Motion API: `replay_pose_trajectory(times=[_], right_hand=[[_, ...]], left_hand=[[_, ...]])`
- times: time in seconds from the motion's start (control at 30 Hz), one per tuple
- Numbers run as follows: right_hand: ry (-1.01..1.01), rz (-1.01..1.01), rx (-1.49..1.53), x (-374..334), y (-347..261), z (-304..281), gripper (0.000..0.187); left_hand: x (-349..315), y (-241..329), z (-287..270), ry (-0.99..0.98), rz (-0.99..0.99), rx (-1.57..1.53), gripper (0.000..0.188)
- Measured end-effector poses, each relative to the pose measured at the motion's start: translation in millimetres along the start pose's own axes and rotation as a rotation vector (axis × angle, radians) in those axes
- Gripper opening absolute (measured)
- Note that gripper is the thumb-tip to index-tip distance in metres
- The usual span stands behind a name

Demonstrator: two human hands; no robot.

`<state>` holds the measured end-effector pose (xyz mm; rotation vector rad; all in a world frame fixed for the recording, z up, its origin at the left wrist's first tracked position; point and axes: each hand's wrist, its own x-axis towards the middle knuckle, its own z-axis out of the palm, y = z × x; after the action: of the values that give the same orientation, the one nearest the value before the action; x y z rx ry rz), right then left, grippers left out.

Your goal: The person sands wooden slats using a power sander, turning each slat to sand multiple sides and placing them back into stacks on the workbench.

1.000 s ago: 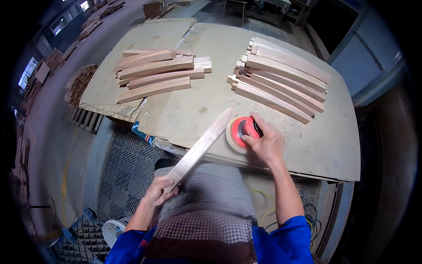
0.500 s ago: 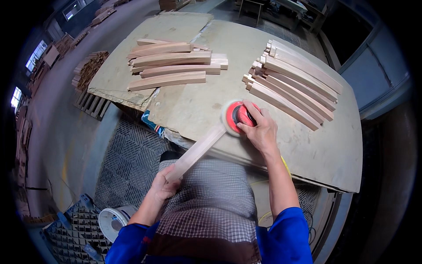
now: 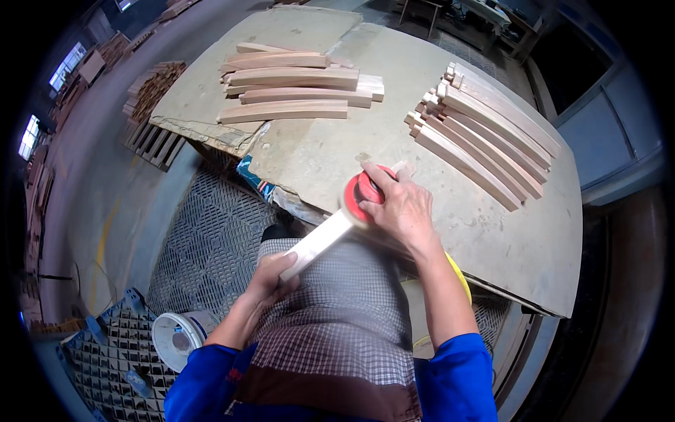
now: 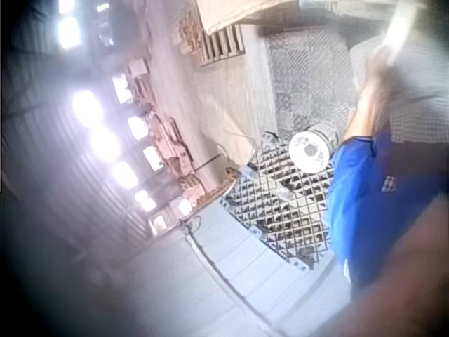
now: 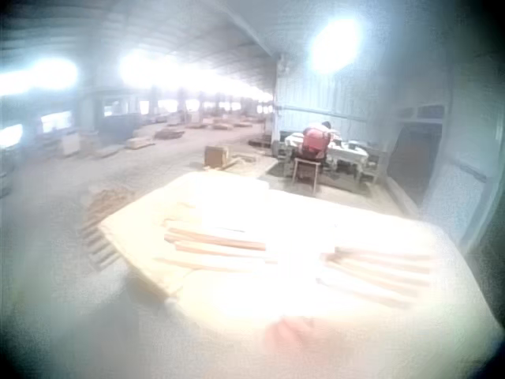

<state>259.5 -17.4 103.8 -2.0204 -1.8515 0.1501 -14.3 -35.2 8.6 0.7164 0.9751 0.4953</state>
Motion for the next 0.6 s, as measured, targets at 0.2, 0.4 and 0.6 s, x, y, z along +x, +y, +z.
replay_pose_trajectory(times=[0.2, 0.4, 0.6], right_hand=[[0.146, -0.292, 0.148, -34.2, -24.8, 13.2, 0.058], [0.260, -0.228, 0.192, -54.6, 8.9, 22.9, 0.062], [0.028, -0.074, 0.048, -37.7, -26.5, 0.4, 0.054]], left_hand=[[18.9, -18.0, -18.2, -0.073, -0.188, -0.473, 0.044], [23.1, -20.9, -18.1, -0.170, -0.191, -0.514, 0.043], [8.9, -12.6, 1.8, 0.053, 0.001, -0.123, 0.045]])
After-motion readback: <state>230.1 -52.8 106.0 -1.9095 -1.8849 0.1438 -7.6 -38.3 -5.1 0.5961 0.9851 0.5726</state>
